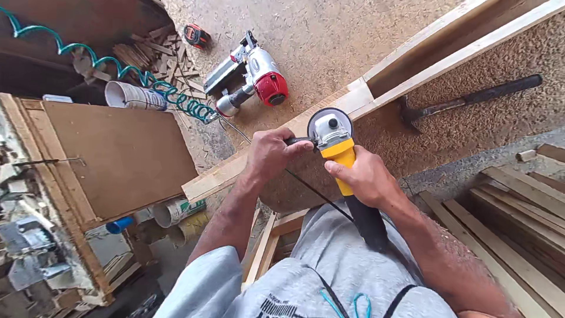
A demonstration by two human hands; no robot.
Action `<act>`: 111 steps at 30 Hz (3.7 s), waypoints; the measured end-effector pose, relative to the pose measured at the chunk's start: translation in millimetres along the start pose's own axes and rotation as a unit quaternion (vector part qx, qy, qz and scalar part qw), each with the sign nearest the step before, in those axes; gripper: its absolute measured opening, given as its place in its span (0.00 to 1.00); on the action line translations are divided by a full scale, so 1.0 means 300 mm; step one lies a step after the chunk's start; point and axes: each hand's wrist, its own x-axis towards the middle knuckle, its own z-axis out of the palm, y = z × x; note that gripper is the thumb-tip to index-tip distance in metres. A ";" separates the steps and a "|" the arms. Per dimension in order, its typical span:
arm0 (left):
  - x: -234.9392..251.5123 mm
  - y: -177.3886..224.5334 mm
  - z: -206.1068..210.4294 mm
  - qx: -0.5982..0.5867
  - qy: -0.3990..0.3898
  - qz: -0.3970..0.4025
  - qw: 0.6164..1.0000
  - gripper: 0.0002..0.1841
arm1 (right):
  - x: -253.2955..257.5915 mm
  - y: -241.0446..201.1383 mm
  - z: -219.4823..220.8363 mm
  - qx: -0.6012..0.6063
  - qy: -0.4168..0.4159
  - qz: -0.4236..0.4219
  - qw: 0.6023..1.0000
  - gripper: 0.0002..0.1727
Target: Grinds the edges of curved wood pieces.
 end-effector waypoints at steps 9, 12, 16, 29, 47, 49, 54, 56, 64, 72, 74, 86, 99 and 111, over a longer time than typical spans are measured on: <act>-0.095 -0.045 -0.036 0.028 -0.002 -0.028 0.999 0.42 | -0.002 -0.019 0.038 0.005 -0.073 -0.006 0.997 0.39; -0.004 0.028 -0.013 0.012 -0.005 -0.008 1.000 0.39 | -0.008 0.000 -0.026 0.015 -0.019 0.005 1.000 0.39; 0.086 0.096 0.001 0.001 -0.029 0.017 0.999 0.37 | -0.014 0.012 -0.082 0.012 0.029 0.022 0.999 0.39; 0.100 0.068 0.003 -0.023 -0.006 0.000 1.000 0.37 | 0.033 -0.039 -0.114 -0.019 0.017 0.019 1.000 0.39; -0.024 -0.075 -0.034 -0.024 0.010 -0.035 0.999 0.42 | 0.075 -0.120 -0.035 -0.051 -0.098 0.019 0.994 0.41; -0.018 -0.064 -0.027 -0.032 0.018 -0.039 0.999 0.42 | 0.077 -0.114 -0.045 -0.049 -0.091 0.018 0.995 0.41; 0.164 0.050 -0.011 -0.047 -0.016 -0.009 0.999 0.38 | 0.086 -0.092 -0.148 -0.026 0.021 0.026 0.999 0.38; 0.151 0.034 -0.034 -0.036 -0.028 -0.015 0.999 0.40 | 0.086 -0.106 -0.132 -0.024 0.006 0.027 0.999 0.38; 0.096 0.006 -0.021 -0.049 0.001 -0.026 0.998 0.40 | 0.083 -0.106 -0.111 -0.026 -0.023 0.025 0.999 0.39; 0.004 -0.053 -0.055 -0.011 -0.016 -0.038 0.999 0.42 | 0.073 -0.130 -0.048 -0.028 -0.089 0.030 0.995 0.39; -0.040 -0.078 -0.053 -0.012 0.010 -0.052 0.999 0.43 | 0.085 -0.137 -0.028 -0.043 -0.116 0.022 0.992 0.40; -0.012 -0.041 -0.022 -0.041 -0.008 -0.032 0.999 0.42 | 0.043 -0.108 -0.057 -0.047 -0.076 0.041 0.995 0.41; -0.018 -0.002 0.014 -0.031 -0.007 0.008 0.999 0.43 | -0.003 -0.038 -0.059 -0.030 -0.035 0.035 0.998 0.41; -0.098 -0.090 -0.031 -0.053 0.099 -0.012 0.994 0.38 | 0.055 -0.125 0.017 -0.040 -0.065 -0.008 0.997 0.38</act>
